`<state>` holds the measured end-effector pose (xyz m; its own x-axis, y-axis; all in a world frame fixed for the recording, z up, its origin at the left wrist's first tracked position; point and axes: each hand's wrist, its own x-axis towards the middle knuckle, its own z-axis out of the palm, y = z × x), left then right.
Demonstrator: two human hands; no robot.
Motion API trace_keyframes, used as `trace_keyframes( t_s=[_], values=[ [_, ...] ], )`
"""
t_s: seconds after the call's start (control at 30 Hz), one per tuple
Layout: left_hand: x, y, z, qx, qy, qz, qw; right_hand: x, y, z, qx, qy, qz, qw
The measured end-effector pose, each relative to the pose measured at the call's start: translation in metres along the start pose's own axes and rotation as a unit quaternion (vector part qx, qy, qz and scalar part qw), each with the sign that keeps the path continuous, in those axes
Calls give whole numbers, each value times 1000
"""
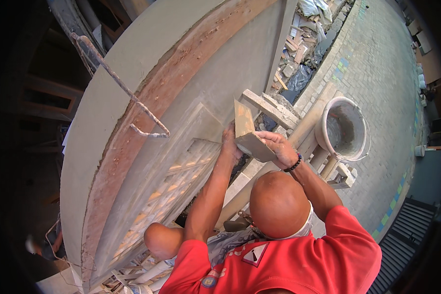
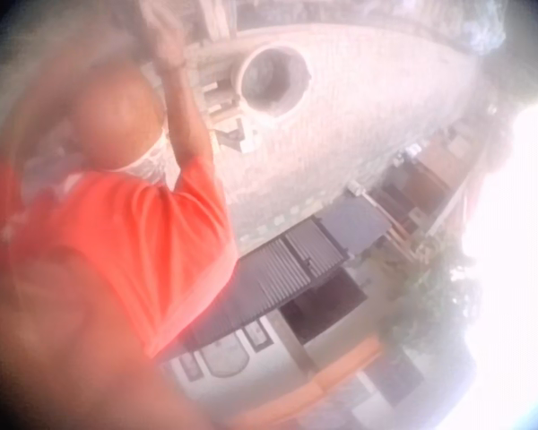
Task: The person applies plaster to a curved wall using a trowel and a bucket of plaster. They repeatedly scoop plaster from the bucket and smooth it onto the wall surface, working along the curve.
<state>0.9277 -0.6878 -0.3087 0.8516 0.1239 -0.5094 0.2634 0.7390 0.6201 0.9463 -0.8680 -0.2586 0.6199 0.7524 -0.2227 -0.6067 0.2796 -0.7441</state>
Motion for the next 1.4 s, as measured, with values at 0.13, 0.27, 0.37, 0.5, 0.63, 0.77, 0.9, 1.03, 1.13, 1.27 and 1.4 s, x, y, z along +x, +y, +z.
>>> trace_keyframes(
  t_s=[0.13, 0.27, 0.37, 0.5, 0.63, 0.77, 0.9, 1.03, 1.13, 1.27, 1.4],
  values=[
    [1, 1, 1, -35, 11, -4, 999, -9, -24, 1, 183, 1, -45, 982],
    [1, -5, -1, -44, 12, -9, 999, -3, -83, 9, 204, -3, -164, 965],
    [0, -4, -8, -39, 16, -9, 999, 11, -122, 15, 168, -31, -224, 960],
    [1, -8, 5, -36, 5, -19, 999, 34, -188, 14, 73, -37, -288, 954],
    [-6, -4, 6, -35, -34, -23, 999, 61, -247, 21, -3, -168, -297, 940],
    [-10, -11, -3, -24, 14, -19, 999, 77, -256, 79, -62, -127, -281, 949],
    [-17, -15, -4, 32, 63, 11, 997, 82, -237, 124, -77, -167, -239, 953],
    [-31, -6, 3, 220, 90, 198, 951, 87, -221, 153, -75, -180, -234, 953],
    [-68, 43, 41, 378, 33, 273, 884, 88, -224, 142, -43, -177, -244, 952],
    [-110, 92, 56, 490, -30, 383, 783, 83, -222, 141, -11, -161, -262, 951],
    [-156, 128, 80, 542, -63, 407, 732, 82, -223, 135, -7, -160, -262, 952]
  ],
)
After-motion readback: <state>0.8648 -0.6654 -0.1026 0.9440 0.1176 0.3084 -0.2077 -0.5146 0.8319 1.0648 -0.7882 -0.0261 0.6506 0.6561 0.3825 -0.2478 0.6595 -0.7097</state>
